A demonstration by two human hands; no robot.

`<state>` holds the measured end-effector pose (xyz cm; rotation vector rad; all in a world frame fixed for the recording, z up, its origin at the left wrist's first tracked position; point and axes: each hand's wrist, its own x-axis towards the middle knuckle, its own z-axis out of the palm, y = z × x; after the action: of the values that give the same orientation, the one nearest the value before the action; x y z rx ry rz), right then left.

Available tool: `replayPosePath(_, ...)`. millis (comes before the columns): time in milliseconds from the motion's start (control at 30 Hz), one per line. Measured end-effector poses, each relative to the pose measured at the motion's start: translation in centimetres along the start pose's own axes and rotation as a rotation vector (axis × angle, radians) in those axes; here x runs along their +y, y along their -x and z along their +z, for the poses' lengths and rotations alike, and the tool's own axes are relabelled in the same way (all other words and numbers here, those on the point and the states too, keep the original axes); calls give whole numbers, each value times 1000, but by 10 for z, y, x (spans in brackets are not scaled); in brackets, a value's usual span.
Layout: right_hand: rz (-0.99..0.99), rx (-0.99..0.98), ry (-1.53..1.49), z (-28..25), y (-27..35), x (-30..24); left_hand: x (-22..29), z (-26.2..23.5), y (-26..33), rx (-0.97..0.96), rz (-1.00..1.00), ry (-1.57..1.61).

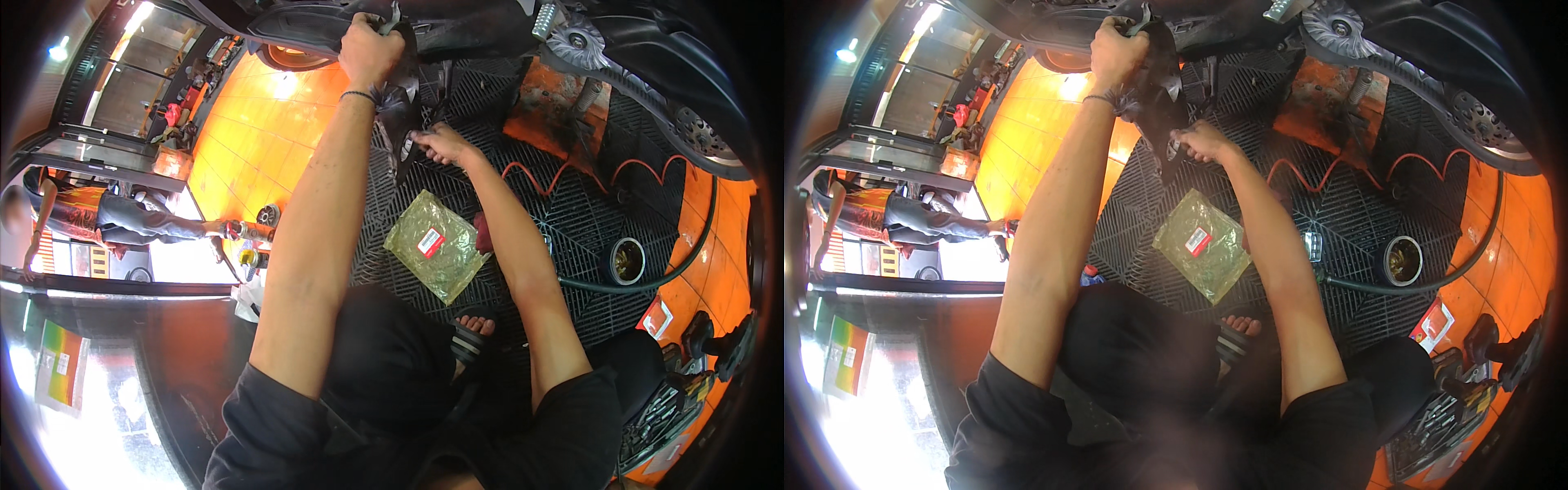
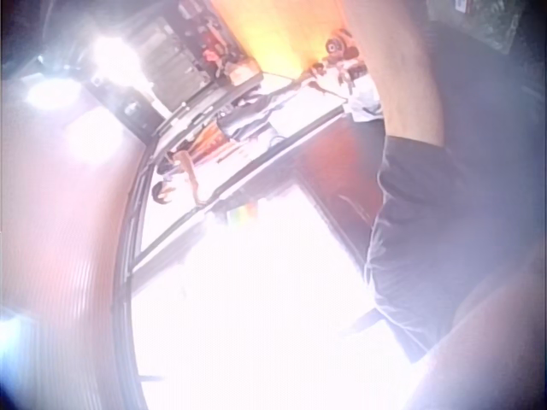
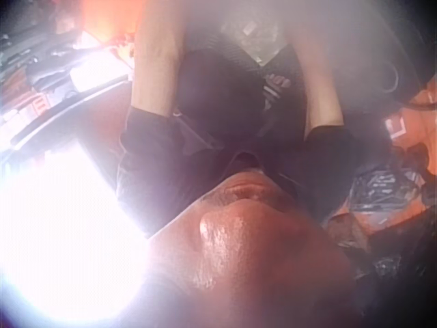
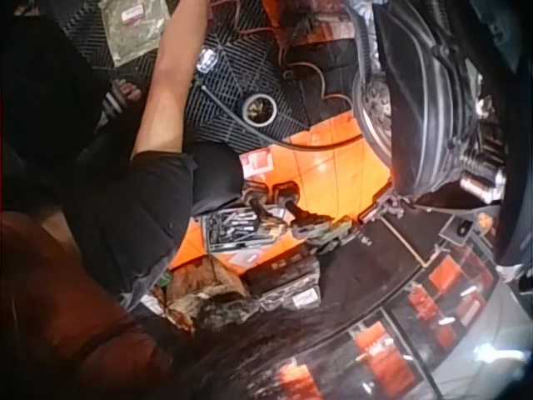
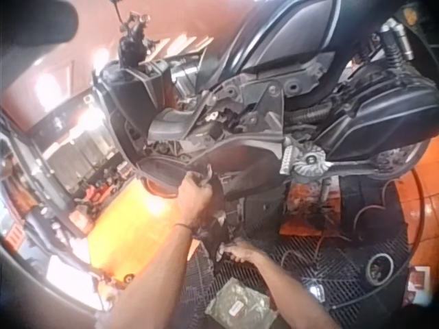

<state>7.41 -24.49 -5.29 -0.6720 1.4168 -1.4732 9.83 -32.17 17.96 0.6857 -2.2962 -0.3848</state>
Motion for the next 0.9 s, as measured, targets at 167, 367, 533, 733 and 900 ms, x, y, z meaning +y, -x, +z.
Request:
replayPosePath(167, -64, 251, 248, 5, -1, 4, -20, 0, -10, -36, 37, 1)
replayPosePath(367, -245, 381, 465, -2, -9, -1, -14, 1, -9, -24, 31, -1)
replayPosePath(533, -245, 512, 657, 11, -8, -9, -8, -1, -1, 21, 2, 0)
replayPosePath(733, -210, 460, 723, 18, -8, -12, -7, -5, 1, 23, -34, 3)
replayPosePath(900, -86, 340, 583, 16, -9, -7, -18, -5, 4, 21, -25, -2)
